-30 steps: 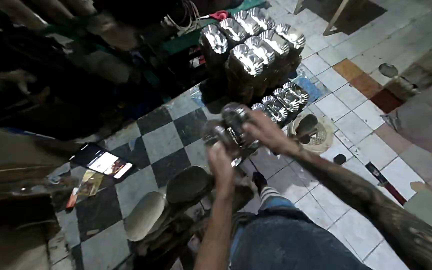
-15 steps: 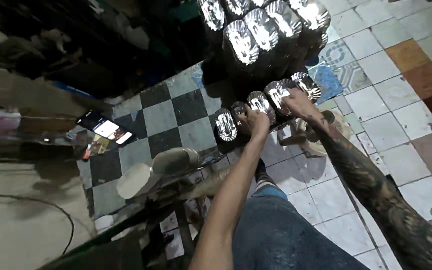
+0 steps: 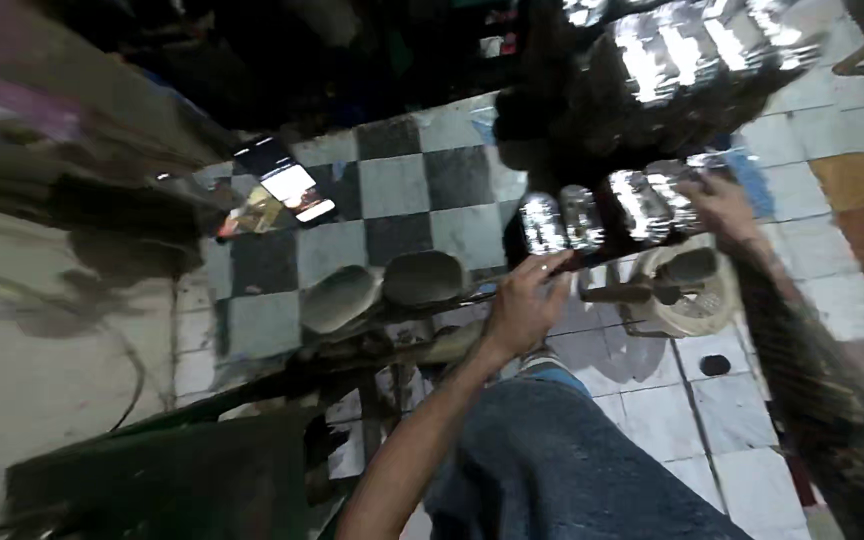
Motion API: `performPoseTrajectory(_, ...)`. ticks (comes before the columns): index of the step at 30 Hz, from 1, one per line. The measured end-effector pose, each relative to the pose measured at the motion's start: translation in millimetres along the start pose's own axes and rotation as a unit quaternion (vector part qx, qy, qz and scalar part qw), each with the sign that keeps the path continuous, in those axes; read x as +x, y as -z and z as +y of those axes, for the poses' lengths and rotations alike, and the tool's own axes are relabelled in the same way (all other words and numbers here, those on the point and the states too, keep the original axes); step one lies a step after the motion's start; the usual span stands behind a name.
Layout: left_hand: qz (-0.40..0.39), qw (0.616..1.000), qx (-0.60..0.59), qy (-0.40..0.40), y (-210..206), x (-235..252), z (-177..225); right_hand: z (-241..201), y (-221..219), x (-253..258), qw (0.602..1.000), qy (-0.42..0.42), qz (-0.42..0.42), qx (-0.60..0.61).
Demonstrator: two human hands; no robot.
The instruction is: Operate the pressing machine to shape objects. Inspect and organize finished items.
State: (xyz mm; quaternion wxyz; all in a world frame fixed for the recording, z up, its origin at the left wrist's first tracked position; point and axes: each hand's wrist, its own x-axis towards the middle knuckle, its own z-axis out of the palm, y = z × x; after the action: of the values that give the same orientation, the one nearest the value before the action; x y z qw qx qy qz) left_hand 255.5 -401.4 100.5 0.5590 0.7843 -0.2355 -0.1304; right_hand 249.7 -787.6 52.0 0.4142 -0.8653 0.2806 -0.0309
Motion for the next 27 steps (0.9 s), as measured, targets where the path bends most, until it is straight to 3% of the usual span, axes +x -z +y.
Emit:
performPoseTrajectory(1, 0.040, 0.997, 0.057, -0.030, 47.3, -22.4, -17.2, -11.5, -1.5, -8.3, 0.998, 0.024, 0.043, -0.031)
performPoseTrajectory(3, 0.087, 0.975, 0.205, -0.005, 146.6, -58.4, -54.9, -54.9, -16.3, -45.9, 0.986, 0.084, 0.112, -0.088)
performPoseTrajectory(5, 0.039, 0.944, 0.321, 0.060, 226.7, -73.3, -94.8, -127.6, -58.3, -101.3, 0.975, 0.136, 0.147, -0.093)
performPoseTrajectory(7, -0.045, 0.919, 0.377, 0.105, 260.6, -76.8, -129.1, -211.0, -127.3, -161.0, 0.968, 0.225, 0.067, -0.086)
performPoseTrajectory(9, -0.103, 0.906, 0.391, 0.125, 264.5, -75.0, -145.5, -253.4, -205.8, -185.5, 0.945, 0.299, -0.094, -0.097)
performPoseTrajectory(12, -0.122, 0.894, 0.416, 0.110, 257.4, -74.4, -150.8, -257.0, -288.3, -182.9, 0.893, 0.314, -0.253, -0.202)
performPoseTrajectory(16, -0.130, 0.917, 0.375, 0.040, 261.9, -82.8, -158.4, -235.7, -314.6, -130.4, 0.810, 0.371, -0.393, -0.228)
performPoseTrajectory(19, -0.225, 0.932, 0.273, 0.079, 293.5, -64.3, -144.6, -254.6, -304.9, -99.2, 0.769, 0.329, -0.505, -0.213)
performPoseTrajectory(23, -0.303, 0.896, 0.289, 0.147, 315.0, -44.3, -139.8, -264.9, -307.1, -76.4, 0.749, 0.309, -0.551, -0.199)
performPoseTrajectory(27, -0.254, 0.905, 0.329, 0.095, 289.7, -55.7, -139.7, -246.0, -307.4, -95.2, 0.766, 0.362, -0.500, -0.181)
